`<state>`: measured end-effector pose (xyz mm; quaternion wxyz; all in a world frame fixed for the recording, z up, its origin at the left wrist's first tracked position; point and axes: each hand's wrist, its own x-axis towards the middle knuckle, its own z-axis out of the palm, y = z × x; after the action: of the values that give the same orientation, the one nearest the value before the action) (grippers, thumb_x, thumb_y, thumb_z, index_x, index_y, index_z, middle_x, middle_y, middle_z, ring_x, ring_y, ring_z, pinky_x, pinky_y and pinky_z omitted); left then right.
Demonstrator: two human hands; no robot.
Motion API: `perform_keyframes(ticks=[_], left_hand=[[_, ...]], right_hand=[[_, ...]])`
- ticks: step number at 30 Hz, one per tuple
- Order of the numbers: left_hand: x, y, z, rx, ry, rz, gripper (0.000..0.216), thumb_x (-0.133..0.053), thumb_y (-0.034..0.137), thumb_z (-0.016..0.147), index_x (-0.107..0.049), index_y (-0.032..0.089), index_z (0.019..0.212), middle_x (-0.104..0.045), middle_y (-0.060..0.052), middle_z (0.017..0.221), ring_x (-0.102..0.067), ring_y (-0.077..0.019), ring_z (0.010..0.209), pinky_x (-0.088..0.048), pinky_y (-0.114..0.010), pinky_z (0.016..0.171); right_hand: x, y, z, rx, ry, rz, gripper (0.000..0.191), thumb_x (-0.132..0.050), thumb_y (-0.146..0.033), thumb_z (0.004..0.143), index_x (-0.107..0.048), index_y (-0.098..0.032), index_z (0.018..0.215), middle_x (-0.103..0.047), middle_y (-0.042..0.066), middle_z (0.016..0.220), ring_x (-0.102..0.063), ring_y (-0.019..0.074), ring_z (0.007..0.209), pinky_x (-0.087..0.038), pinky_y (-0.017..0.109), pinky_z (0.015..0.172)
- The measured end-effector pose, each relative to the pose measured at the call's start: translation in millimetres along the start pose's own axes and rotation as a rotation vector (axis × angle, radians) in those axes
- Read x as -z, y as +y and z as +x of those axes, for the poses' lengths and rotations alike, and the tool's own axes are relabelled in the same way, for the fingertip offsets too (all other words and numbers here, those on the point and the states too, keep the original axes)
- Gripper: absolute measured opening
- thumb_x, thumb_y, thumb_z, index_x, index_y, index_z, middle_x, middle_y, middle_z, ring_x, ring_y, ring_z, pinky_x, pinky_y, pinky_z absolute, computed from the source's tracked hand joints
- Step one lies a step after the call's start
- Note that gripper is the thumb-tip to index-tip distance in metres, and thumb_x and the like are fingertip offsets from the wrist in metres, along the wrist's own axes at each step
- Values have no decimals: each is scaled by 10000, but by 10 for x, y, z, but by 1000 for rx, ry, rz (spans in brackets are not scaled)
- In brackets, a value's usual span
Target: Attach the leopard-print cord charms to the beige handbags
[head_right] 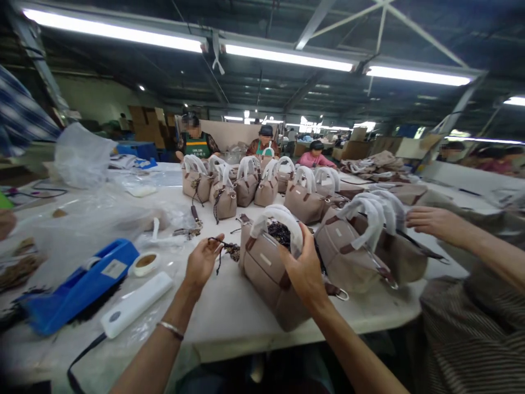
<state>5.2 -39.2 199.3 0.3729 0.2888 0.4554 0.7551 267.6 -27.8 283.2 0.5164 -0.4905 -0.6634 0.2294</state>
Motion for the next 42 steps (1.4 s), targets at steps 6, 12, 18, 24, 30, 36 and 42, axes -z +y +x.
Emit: perform_keyframes(ticks=[6,12,18,24,30,36,42], left_hand=[[-32,485,-339,188,-67,-674,281,-345,98,929,-419,168,667,-411,71,529,-492,-36,454,-495,-166,587],[-254,776,-908,287,-284,-990,271,-279,98,988,-416,170,765,-343,85,532,-365,-21,378,-303,-70,352],[-559,854,-1565,434,-601,-948,169,-368,178,968,-431,188,811,-262,105,511,-191,-35,332,-183,-71,273],[-419,603,-2079,532,-1036,-639,151,-530,331,892,-499,201,823,-422,76,530,-348,-42,330,-394,-141,345],[-233,619,-2021,163,-758,262,286,-534,433,898,-602,166,823,-649,-63,790,-638,-196,787,-504,-356,804],[-499,579,-1708,-504,-635,861,313,-498,238,892,-604,241,1187,-554,-86,1328,-405,-262,1306,-293,-463,1104],[-573,575,-1597,-389,-817,912,137,-507,240,891,-641,211,892,-633,-30,867,-590,-179,855,-457,-295,796]], right_hand=[[355,-61,-237,275,129,46,704,-690,-345,753,-415,-189,1383,-484,147,1401,-460,314,1280,-344,510,1078],[370,-196,-1111,-69,-384,277,229,-600,-457,853,-692,-266,939,-706,72,856,-659,268,837,-502,428,815],[-263,-4,-1502,-1121,-645,1136,544,-635,-677,737,-589,-179,950,-693,83,861,-685,200,786,-522,342,739],[-155,-113,-1270,-918,-483,1216,328,-822,-355,657,-609,-160,812,-694,36,761,-574,106,550,-439,220,539],[156,-127,-1249,-708,-582,1011,317,-726,-428,748,-587,-157,834,-703,47,776,-582,99,543,-446,221,550],[291,-163,-1228,-563,-771,806,339,-685,-424,763,-568,-184,972,-698,25,813,-639,131,577,-491,240,517],[472,-70,-1214,-615,-777,715,396,-709,-452,742,-571,-168,982,-706,35,825,-675,145,627,-502,246,557]])
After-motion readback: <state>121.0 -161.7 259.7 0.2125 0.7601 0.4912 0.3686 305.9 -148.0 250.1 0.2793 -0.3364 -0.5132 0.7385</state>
